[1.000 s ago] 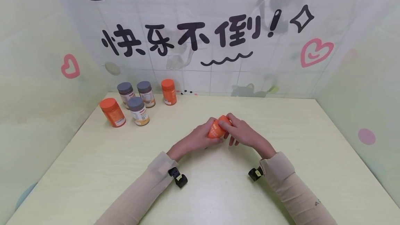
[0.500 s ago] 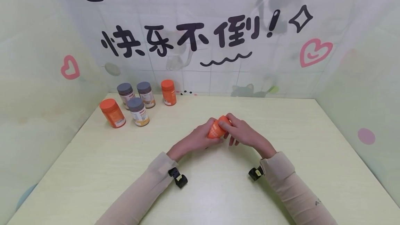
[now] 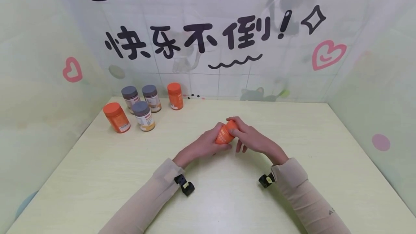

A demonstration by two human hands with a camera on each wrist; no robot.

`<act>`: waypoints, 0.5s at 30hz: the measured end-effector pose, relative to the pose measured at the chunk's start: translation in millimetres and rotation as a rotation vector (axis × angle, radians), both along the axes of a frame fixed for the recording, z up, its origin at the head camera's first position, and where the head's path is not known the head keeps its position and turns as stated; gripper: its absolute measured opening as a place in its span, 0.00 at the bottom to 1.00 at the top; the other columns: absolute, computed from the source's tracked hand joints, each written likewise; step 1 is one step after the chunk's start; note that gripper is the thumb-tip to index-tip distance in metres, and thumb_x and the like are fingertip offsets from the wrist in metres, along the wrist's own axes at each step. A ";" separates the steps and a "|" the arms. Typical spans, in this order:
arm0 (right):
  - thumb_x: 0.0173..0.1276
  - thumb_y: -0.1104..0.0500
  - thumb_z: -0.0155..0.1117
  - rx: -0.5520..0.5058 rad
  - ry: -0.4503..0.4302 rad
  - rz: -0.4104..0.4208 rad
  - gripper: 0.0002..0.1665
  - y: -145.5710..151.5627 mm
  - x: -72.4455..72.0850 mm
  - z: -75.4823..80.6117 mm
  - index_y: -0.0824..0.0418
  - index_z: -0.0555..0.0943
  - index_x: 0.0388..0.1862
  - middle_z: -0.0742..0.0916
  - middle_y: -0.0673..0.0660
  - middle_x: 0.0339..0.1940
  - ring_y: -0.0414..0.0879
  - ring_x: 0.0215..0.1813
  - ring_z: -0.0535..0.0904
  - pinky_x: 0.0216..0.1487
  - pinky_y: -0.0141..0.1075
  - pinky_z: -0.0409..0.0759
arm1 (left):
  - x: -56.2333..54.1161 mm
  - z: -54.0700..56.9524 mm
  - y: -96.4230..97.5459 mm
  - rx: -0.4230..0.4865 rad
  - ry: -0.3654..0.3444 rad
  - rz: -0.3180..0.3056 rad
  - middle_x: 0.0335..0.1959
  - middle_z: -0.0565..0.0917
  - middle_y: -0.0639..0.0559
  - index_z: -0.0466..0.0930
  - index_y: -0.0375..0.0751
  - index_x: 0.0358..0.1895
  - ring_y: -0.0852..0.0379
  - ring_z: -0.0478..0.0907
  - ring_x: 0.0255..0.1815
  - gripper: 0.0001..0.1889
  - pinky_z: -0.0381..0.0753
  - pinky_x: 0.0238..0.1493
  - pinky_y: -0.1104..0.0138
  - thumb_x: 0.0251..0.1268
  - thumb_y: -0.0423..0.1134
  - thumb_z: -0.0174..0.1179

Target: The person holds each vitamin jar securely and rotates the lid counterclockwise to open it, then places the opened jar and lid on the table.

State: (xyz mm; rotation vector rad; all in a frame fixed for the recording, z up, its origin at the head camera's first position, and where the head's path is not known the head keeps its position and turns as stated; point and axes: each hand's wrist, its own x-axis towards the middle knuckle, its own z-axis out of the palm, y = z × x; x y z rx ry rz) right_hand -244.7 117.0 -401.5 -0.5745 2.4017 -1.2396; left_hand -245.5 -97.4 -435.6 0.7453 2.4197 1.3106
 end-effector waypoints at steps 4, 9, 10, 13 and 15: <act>0.79 0.48 0.40 -0.007 -0.006 0.011 0.32 -0.7 1.0 1.1 0.49 0.57 0.80 0.86 0.62 0.52 0.56 0.31 0.87 0.33 0.44 0.86 | -0.9 -1.8 -0.6 -0.003 0.009 0.002 0.54 0.80 0.49 0.63 0.47 0.67 0.52 0.78 0.45 0.29 0.81 0.39 0.65 0.70 0.43 0.68; 0.83 0.41 0.45 -0.015 0.045 0.010 0.31 -2.0 0.7 0.6 0.52 0.61 0.77 0.87 0.61 0.47 0.57 0.31 0.87 0.32 0.44 0.86 | -1.4 -2.8 -0.8 0.001 0.015 -0.010 0.54 0.80 0.49 0.63 0.47 0.67 0.52 0.78 0.45 0.29 0.82 0.38 0.65 0.70 0.42 0.67; 0.82 0.39 0.46 -0.017 0.058 0.002 0.31 -2.4 0.7 0.4 0.52 0.63 0.75 0.87 0.61 0.46 0.57 0.30 0.87 0.31 0.44 0.85 | -1.3 -2.8 -0.9 0.001 0.016 -0.012 0.54 0.79 0.49 0.63 0.48 0.68 0.52 0.78 0.46 0.29 0.82 0.38 0.65 0.70 0.42 0.67; 0.82 0.38 0.49 -0.025 0.088 -0.025 0.28 -3.2 0.3 -0.3 0.52 0.68 0.71 0.87 0.60 0.42 0.56 0.29 0.86 0.30 0.44 0.85 | -1.1 -2.4 -0.9 0.000 0.011 -0.015 0.55 0.79 0.50 0.63 0.49 0.68 0.52 0.77 0.49 0.29 0.83 0.39 0.65 0.70 0.43 0.67; 0.81 0.39 0.50 -0.026 0.100 -0.035 0.28 -3.3 0.1 -0.6 0.53 0.69 0.70 0.86 0.61 0.41 0.56 0.28 0.86 0.29 0.44 0.85 | -1.0 -2.1 -0.8 -0.002 0.011 -0.016 0.56 0.79 0.51 0.63 0.49 0.68 0.53 0.77 0.50 0.29 0.83 0.40 0.65 0.70 0.44 0.67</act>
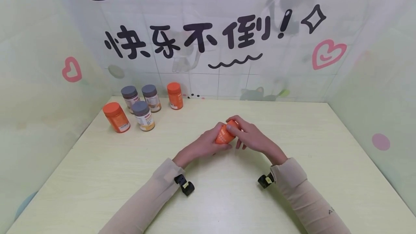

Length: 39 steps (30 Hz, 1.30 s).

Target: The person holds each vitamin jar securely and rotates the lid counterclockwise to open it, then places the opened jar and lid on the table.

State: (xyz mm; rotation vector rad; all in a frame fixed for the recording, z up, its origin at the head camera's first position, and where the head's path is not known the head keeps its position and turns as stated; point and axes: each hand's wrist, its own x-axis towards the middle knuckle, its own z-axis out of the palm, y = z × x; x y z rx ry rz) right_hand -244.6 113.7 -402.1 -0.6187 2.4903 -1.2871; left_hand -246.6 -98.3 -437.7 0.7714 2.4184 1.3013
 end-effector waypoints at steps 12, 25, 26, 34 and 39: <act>0.78 0.41 0.56 0.023 -0.001 -0.072 0.28 -2.5 0.6 1.1 0.59 0.67 0.62 0.85 0.62 0.41 0.55 0.27 0.86 0.29 0.42 0.85 | -0.3 -2.6 -1.2 0.007 -0.004 0.006 0.55 0.79 0.50 0.63 0.49 0.67 0.52 0.78 0.46 0.28 0.81 0.38 0.65 0.71 0.43 0.67; 0.78 0.45 0.56 0.012 0.009 -0.045 0.24 -3.0 0.9 3.1 0.59 0.67 0.62 0.86 0.63 0.45 0.57 0.27 0.87 0.29 0.42 0.85 | 0.4 -0.1 -1.7 0.011 0.001 0.009 0.56 0.79 0.50 0.63 0.49 0.67 0.53 0.78 0.48 0.28 0.82 0.40 0.65 0.71 0.43 0.67; 0.78 0.45 0.56 0.010 0.009 -0.043 0.24 -3.0 0.6 2.9 0.59 0.67 0.62 0.86 0.63 0.45 0.57 0.28 0.87 0.29 0.42 0.85 | 0.5 0.1 -1.7 0.012 0.001 0.010 0.55 0.79 0.51 0.63 0.49 0.67 0.52 0.78 0.48 0.27 0.82 0.40 0.65 0.71 0.43 0.67; 0.80 0.39 0.51 -0.016 0.008 -0.032 0.28 -1.8 -2.2 -1.5 0.58 0.66 0.63 0.85 0.64 0.46 0.56 0.28 0.87 0.30 0.43 0.85 | -1.2 -1.5 -1.2 0.016 -0.004 0.007 0.55 0.79 0.51 0.63 0.50 0.67 0.52 0.78 0.48 0.28 0.82 0.39 0.65 0.70 0.42 0.67; 0.81 0.39 0.50 -0.035 0.015 -0.029 0.27 -1.6 -1.6 -1.7 0.58 0.66 0.62 0.85 0.64 0.44 0.56 0.29 0.87 0.30 0.43 0.85 | -1.9 -1.9 -1.2 0.015 -0.004 0.002 0.56 0.79 0.52 0.63 0.50 0.67 0.52 0.77 0.50 0.28 0.83 0.42 0.64 0.70 0.44 0.67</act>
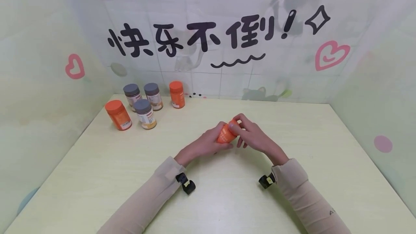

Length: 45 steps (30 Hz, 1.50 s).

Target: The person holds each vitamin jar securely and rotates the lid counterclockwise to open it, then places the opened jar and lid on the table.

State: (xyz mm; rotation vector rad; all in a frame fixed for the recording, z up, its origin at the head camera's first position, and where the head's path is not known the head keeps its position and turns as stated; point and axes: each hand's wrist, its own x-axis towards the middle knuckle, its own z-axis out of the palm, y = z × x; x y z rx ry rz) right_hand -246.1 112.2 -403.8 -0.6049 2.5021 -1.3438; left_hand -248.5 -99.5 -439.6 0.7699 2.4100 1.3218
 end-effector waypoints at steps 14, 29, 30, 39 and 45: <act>0.79 0.39 0.55 0.021 -0.009 -0.069 0.26 -0.6 0.9 -0.9 0.59 0.70 0.59 0.86 0.62 0.41 0.58 0.29 0.86 0.30 0.42 0.85 | 0.2 -0.3 0.4 -0.018 0.021 0.004 0.57 0.79 0.51 0.63 0.49 0.67 0.53 0.76 0.51 0.28 0.81 0.48 0.64 0.71 0.45 0.66; 0.79 0.39 0.54 0.039 -0.004 -0.066 0.25 0.6 3.0 1.2 0.59 0.72 0.56 0.86 0.63 0.44 0.57 0.28 0.87 0.31 0.45 0.86 | 1.2 1.0 1.2 -0.022 0.001 0.012 0.57 0.79 0.54 0.63 0.51 0.67 0.54 0.76 0.53 0.28 0.81 0.51 0.63 0.70 0.45 0.67; 0.79 0.39 0.54 0.036 -0.004 -0.062 0.25 0.6 3.0 1.3 0.59 0.72 0.56 0.86 0.63 0.43 0.57 0.28 0.87 0.30 0.45 0.86 | 1.1 1.0 1.2 -0.022 -0.002 0.013 0.57 0.79 0.54 0.63 0.52 0.67 0.54 0.76 0.53 0.28 0.81 0.51 0.63 0.70 0.45 0.67; 0.79 0.46 0.52 0.034 -0.011 -0.024 0.22 -0.3 3.1 2.1 0.58 0.69 0.61 0.85 0.63 0.45 0.57 0.29 0.87 0.32 0.48 0.87 | 0.9 1.1 0.4 -0.022 0.006 0.013 0.56 0.79 0.53 0.63 0.50 0.67 0.54 0.76 0.52 0.28 0.81 0.50 0.64 0.71 0.45 0.67; 0.80 0.42 0.51 0.025 -0.013 -0.016 0.24 -0.7 2.9 1.8 0.58 0.69 0.61 0.85 0.63 0.44 0.58 0.29 0.87 0.31 0.47 0.86 | 0.4 1.2 0.5 -0.015 0.017 0.007 0.57 0.79 0.52 0.63 0.49 0.67 0.54 0.76 0.52 0.28 0.81 0.51 0.63 0.71 0.45 0.67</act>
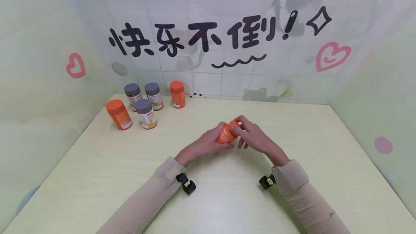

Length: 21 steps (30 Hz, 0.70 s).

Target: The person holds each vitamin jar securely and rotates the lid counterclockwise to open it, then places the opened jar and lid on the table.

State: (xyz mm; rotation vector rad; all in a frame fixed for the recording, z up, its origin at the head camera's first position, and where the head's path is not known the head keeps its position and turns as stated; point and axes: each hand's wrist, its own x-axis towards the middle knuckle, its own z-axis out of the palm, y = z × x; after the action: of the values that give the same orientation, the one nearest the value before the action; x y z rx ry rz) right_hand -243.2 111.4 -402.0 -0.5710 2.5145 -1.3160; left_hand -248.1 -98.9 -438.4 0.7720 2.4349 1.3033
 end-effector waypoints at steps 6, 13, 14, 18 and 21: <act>0.81 0.39 0.50 -0.010 0.009 -0.003 0.26 -0.2 -0.9 -2.3 0.58 0.69 0.61 0.85 0.63 0.44 0.57 0.29 0.87 0.30 0.44 0.85 | -0.6 -1.6 0.2 -0.008 -0.001 0.006 0.57 0.79 0.53 0.63 0.51 0.67 0.55 0.76 0.53 0.28 0.81 0.52 0.63 0.70 0.44 0.67; 0.82 0.40 0.49 -0.012 0.005 0.002 0.25 -0.4 -1.2 -3.5 0.58 0.69 0.61 0.85 0.63 0.44 0.57 0.29 0.87 0.30 0.44 0.85 | 0.4 -1.5 0.5 -0.014 -0.002 0.008 0.55 0.79 0.54 0.63 0.51 0.67 0.54 0.76 0.52 0.28 0.81 0.50 0.64 0.70 0.44 0.67; 0.82 0.40 0.49 -0.012 0.006 0.002 0.25 -0.6 -1.3 -3.8 0.58 0.69 0.61 0.85 0.63 0.44 0.57 0.29 0.87 0.30 0.44 0.85 | 0.6 -1.6 0.4 -0.014 -0.002 0.007 0.55 0.79 0.54 0.63 0.51 0.67 0.54 0.76 0.52 0.28 0.81 0.50 0.64 0.70 0.44 0.67; 0.82 0.40 0.49 -0.009 0.005 0.004 0.25 -1.0 -1.5 -4.5 0.58 0.69 0.61 0.85 0.62 0.44 0.57 0.30 0.87 0.30 0.43 0.85 | 0.4 -2.1 0.2 -0.014 -0.001 0.007 0.55 0.79 0.54 0.63 0.51 0.67 0.54 0.77 0.52 0.28 0.81 0.51 0.63 0.70 0.44 0.67; 0.82 0.40 0.49 -0.009 0.005 0.005 0.25 -1.0 -1.6 -4.6 0.58 0.69 0.60 0.85 0.62 0.44 0.57 0.30 0.87 0.30 0.43 0.85 | -0.5 -2.4 0.4 -0.010 0.001 0.004 0.57 0.79 0.54 0.63 0.51 0.67 0.54 0.76 0.53 0.28 0.81 0.53 0.63 0.70 0.44 0.67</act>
State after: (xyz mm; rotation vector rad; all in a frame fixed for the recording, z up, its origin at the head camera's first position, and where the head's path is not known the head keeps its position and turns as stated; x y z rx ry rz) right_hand -244.8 110.4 -406.6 -0.5825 2.5104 -1.3269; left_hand -248.6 -98.5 -440.8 0.7651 2.4433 1.2914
